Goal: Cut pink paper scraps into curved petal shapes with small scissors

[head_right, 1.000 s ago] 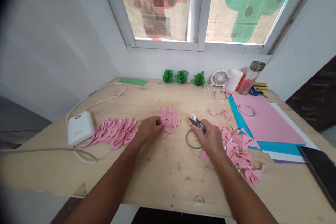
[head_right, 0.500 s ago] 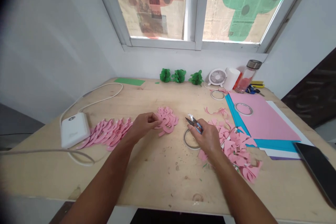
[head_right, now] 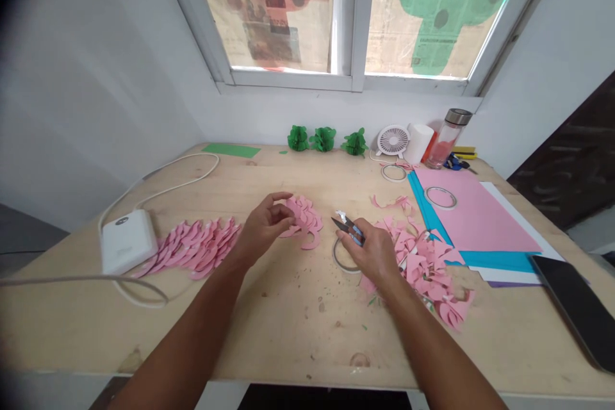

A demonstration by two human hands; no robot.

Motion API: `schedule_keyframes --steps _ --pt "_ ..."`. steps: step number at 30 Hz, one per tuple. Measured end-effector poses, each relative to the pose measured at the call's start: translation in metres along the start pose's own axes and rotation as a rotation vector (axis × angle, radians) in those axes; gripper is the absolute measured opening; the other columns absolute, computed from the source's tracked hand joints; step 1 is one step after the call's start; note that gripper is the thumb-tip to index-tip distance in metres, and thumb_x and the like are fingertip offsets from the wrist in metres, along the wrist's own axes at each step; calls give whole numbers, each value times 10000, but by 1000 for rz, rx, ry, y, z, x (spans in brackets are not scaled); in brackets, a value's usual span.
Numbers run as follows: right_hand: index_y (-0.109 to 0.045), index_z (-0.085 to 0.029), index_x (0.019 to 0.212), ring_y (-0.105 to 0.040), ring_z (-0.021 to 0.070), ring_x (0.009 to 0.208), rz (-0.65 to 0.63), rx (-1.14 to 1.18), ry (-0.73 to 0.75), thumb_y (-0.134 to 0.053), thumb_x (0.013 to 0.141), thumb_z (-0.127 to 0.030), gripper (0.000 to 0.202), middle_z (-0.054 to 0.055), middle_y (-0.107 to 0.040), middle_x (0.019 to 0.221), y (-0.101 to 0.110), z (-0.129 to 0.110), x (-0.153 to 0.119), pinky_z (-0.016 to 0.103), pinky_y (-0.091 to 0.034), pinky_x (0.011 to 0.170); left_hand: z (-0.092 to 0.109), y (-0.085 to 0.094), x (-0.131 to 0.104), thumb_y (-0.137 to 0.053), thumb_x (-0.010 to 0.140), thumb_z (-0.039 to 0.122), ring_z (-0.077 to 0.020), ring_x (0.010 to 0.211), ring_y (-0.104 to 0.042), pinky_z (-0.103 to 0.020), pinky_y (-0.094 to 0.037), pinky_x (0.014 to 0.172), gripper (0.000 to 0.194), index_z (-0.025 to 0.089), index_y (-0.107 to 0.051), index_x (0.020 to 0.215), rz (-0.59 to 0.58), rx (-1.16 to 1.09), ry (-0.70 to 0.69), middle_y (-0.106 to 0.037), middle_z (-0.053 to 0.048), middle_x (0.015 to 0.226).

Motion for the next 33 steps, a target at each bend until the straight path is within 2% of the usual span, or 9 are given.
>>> schedule_keyframes --steps 6,11,16,20,22,28,33 --pt "-578 -179 708 -461 109 491 -24 47 21 -519 775 -475 309 -32 -488 531 -3 -2 0 205 -301 482 -3 -36 -6 -633 659 177 -114 637 -575 -256 -473 639 690 189 -340 1285 -165 -245 99 -565 38 682" --pt "-581 -181 724 -466 101 509 -66 104 42 -538 768 -452 279 -37 -498 556 -7 -7 -1 197 -313 488 -5 -65 -18 -647 669 149 -105 617 -570 -268 -483 639 807 218 -236 1361 -339 -359 168 -553 39 699" --pt "-561 -184 716 -447 100 518 -95 93 46 -537 777 -473 296 -41 -486 557 -10 -12 -3 200 -293 492 -7 -87 -27 -667 665 136 -98 608 -548 -298 -505 646 907 249 -153 1404 -463 -425 190 -541 44 687" --pt "-560 -179 700 -418 97 506 -117 133 43 -551 771 -466 295 -44 -463 545 -14 -12 -4 204 -280 483 -10 -95 -30 -665 682 143 -102 612 -566 -300 -510 639 942 296 -94 1416 -503 -439 181 -541 42 709" --pt "-585 -179 738 -434 98 532 -137 182 37 -566 766 -440 263 -38 -500 587 -18 -10 -5 201 -295 498 -11 -98 -30 -664 684 142 -104 616 -573 -304 -513 641 948 304 -86 1417 -515 -434 178 -543 40 724" --pt "-546 -173 669 -394 88 511 -130 287 -30 -551 754 -320 170 -56 -427 536 -27 3 -3 193 -276 474 -12 -103 -32 -654 676 121 -92 599 -558 -293 -514 631 925 299 -125 1414 -527 -365 183 -524 50 698" --pt "-507 -174 629 -382 84 501 -121 312 -35 -544 726 -293 158 -59 -415 533 -27 5 -1 193 -279 471 -11 -105 -33 -661 659 122 -90 586 -555 -280 -511 613 925 288 -148 1412 -518 -359 189 -533 51 687"
Point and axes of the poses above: each hand's wrist, its own x-axis towards the middle knuckle, its own y-axis out of the back of the hand, z = x × y, the point moved 10 cm from there along x, towards the middle knuckle
